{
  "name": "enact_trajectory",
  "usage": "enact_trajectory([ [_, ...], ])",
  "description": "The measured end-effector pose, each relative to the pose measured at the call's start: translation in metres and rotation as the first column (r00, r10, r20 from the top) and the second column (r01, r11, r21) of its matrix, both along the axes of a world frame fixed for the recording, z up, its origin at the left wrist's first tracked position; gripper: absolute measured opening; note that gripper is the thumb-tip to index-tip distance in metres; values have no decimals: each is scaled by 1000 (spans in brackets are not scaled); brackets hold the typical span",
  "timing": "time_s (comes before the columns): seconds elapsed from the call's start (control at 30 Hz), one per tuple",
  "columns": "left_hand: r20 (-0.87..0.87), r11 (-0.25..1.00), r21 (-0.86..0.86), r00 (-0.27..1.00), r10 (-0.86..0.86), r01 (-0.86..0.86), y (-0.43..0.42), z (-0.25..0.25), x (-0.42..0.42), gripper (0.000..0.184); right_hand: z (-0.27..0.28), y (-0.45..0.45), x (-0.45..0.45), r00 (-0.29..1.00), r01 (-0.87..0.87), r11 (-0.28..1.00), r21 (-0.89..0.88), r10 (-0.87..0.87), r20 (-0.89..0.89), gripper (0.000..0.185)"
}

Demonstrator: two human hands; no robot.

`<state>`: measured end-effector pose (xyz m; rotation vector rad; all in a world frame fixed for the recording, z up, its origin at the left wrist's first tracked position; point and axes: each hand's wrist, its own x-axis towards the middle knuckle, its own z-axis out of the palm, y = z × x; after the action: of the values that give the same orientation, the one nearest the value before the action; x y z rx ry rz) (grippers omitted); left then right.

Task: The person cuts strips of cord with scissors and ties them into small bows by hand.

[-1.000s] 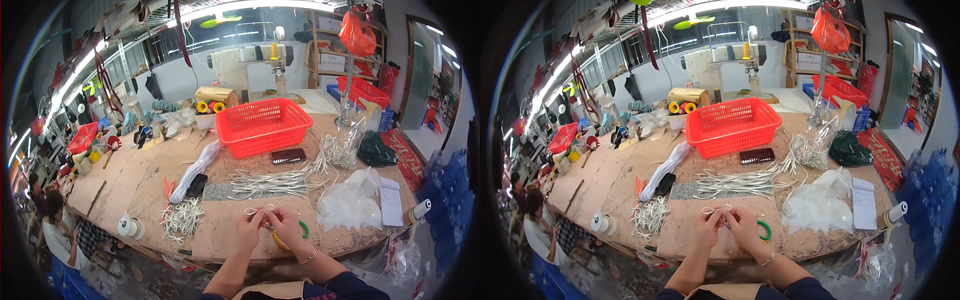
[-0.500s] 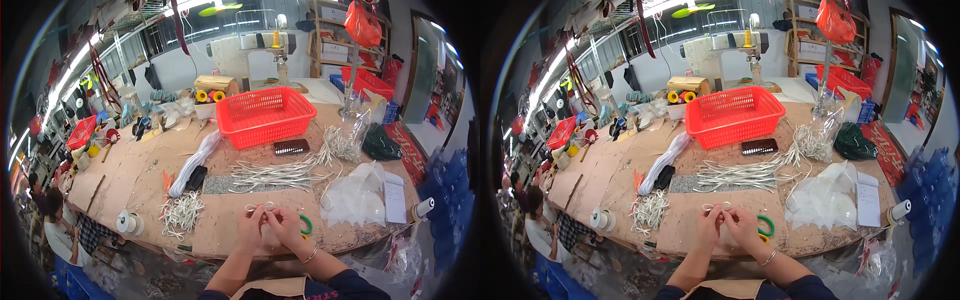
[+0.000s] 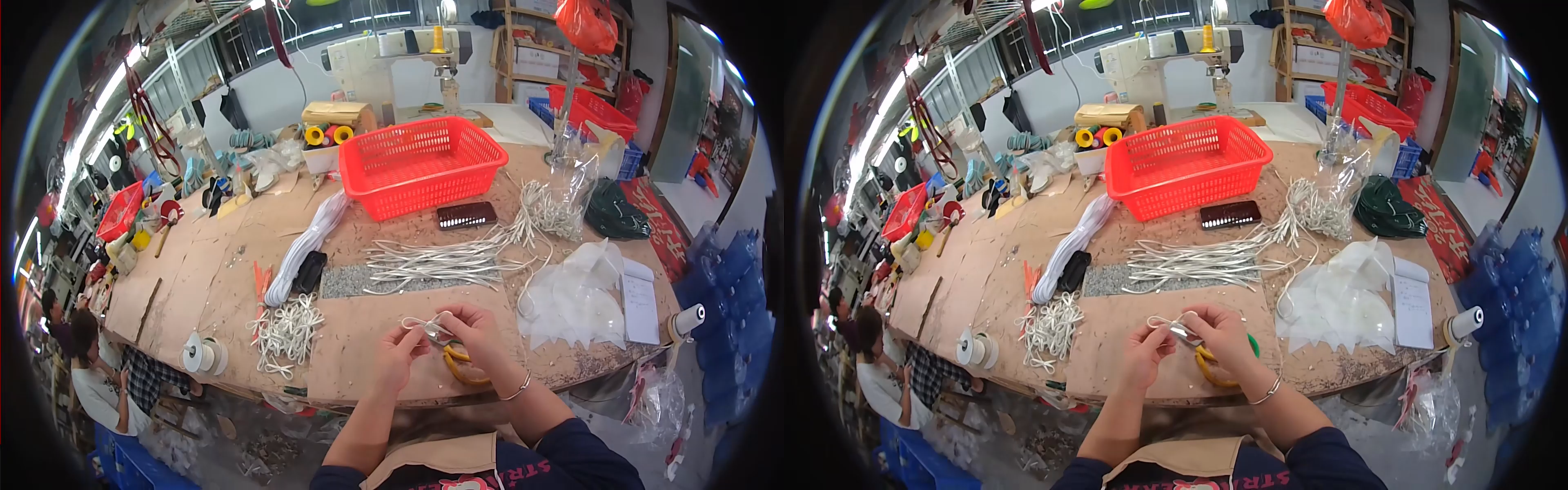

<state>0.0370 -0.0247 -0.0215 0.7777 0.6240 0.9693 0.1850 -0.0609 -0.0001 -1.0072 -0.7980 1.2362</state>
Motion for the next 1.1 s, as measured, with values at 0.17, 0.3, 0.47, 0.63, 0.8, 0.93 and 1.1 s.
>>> enact_trajectory([
  [0.17, -6, 999, -1, 999, 49, -49, -1, -1, 0, 11, -3, -4, -13, 983, -61, 998, 30, 65, -169, 17],
  [0.3, 23, 998, -17, 998, 53, -53, -6, -3, 5, 11, -10, -4, -20, 996, -28, 994, 106, 37, -84, 15],
  [0.47, 49, 1000, 8, 999, -5, 4, -6, 4, 2, 16, -15, -1, -8, 994, -109, 992, 62, 108, 10, 15],
  [0.63, -556, 885, 288, 816, -157, 366, 14, 7, -11, 22, 3, -4, 8, 685, -352, 934, -53, 296, 666, 24],
  [0.8, -337, 947, 122, 910, -241, 296, 21, 1, -12, 22, 17, -17, 14, 479, -23, 993, 118, -93, 873, 30],
  [0.93, -64, 997, -69, 997, -41, 37, 25, -15, -26, 15, -2, -47, 33, 309, -42, 988, 151, -131, 942, 34],
  [1.1, 22, 999, -12, 999, 47, -47, 21, -14, -23, 13, -5, -61, 31, 92, -78, 986, 147, -139, 986, 36],
])
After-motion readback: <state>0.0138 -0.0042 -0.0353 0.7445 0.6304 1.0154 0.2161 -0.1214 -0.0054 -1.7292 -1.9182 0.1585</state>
